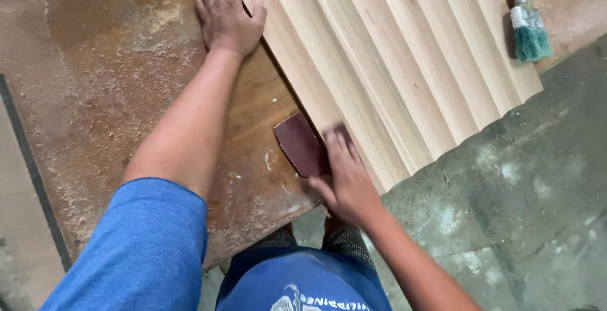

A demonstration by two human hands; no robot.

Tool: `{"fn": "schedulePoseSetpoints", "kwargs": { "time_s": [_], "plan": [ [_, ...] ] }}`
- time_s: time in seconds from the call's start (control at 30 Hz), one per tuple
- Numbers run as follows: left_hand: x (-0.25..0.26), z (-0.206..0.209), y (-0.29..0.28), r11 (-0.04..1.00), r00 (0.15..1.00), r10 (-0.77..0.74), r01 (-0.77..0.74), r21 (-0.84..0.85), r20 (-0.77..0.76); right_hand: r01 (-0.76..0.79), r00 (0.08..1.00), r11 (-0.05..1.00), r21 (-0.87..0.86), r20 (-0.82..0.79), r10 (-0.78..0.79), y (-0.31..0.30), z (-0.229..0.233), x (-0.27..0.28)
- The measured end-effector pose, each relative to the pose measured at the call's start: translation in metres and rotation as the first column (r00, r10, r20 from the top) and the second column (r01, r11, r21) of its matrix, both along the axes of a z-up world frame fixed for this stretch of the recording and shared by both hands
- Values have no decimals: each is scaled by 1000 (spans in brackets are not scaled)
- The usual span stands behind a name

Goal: The person sands a corrugated wooden panel using a sanding block, moving along the ridges and edges. The person flips the panel and continues sanding the other side, then uses a brush to remove dust.

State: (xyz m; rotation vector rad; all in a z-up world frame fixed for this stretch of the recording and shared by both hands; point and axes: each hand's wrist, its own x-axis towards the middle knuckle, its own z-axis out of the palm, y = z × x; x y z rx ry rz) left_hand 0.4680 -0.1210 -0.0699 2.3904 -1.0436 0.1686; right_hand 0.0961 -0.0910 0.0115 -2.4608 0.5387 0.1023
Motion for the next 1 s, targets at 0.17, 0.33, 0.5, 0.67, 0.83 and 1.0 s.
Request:
{"fn": "schedulePoseSetpoints", "kwargs": {
  "time_s": [0.17, 0.33, 0.5, 0.67, 0.83, 1.0],
  "plan": [
    [2, -3, -2, 1000, 1000, 0, 1, -3, 22, -90, 993, 996, -10, 71, 91, -50, -31, 111],
    [4, -3, 1, 999, 1000, -23, 24, 26, -19, -66, 997, 990, 124, 46, 60, -19, 14, 45],
    [-2, -6, -3, 999, 999, -23, 22, 45, 27, -11, 1000, 999, 43, 29, 10, -13, 0, 22],
    [-1, -12, -2, 999, 1000, -7, 6, 38, 21, -93, 995, 995, 25, 25, 93, -65, -20, 153],
    [-7, 17, 12, 994, 990, -34, 19, -109, -139, -273, 962, 962, -20, -8, 273, -87, -25, 162],
    [-137, 60, 96, 933, 845, -250, 341, -116, 472, -174, 984, 970, -171, -52, 168, -84, -7, 152]
  ]
}}
